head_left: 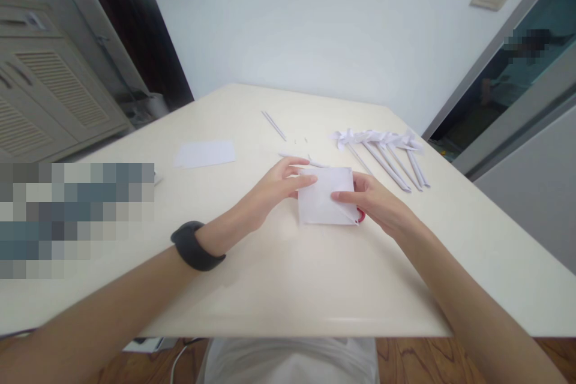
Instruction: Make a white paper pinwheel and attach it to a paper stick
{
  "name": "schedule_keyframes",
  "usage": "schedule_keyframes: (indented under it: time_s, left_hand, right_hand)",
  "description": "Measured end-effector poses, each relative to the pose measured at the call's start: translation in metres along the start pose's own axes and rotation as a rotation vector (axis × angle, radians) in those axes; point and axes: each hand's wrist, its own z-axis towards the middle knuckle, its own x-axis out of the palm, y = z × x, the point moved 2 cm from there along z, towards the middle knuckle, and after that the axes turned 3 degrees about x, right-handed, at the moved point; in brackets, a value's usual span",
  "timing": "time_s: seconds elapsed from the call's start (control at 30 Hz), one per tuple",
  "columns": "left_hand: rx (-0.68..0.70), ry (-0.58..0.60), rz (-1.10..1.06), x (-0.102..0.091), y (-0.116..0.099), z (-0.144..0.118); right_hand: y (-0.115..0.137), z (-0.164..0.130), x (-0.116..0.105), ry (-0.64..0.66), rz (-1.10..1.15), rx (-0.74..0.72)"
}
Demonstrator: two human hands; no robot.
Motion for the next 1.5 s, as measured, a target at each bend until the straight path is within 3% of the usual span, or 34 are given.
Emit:
schedule_keyframes:
  time_s: [0.47, 1.0, 1.3, 1.5]
  left_hand:
    - [0.015, 0.186, 0.096, 0.005, -0.008, -0.003]
    - [0.031, 0.278, 0.106, 0.006, -0.008, -0.003]
    - [0.025, 0.260, 0.126, 0.008, -0.012, -0.004]
    - [0.023, 0.250, 0.116, 0.011, -0.013, -0.006]
  right_hand:
    - [0.001, -0.004, 0.001, 0.043, 0.022, 0.044]
    - [0.002, -0.006, 0.005, 0.045, 0.005, 0.054]
    - [0.003, -0.006, 0.005, 0.032, 0.005, 0.046]
    - [0.003, -0.004, 0.004, -0.047, -0.090, -0.002]
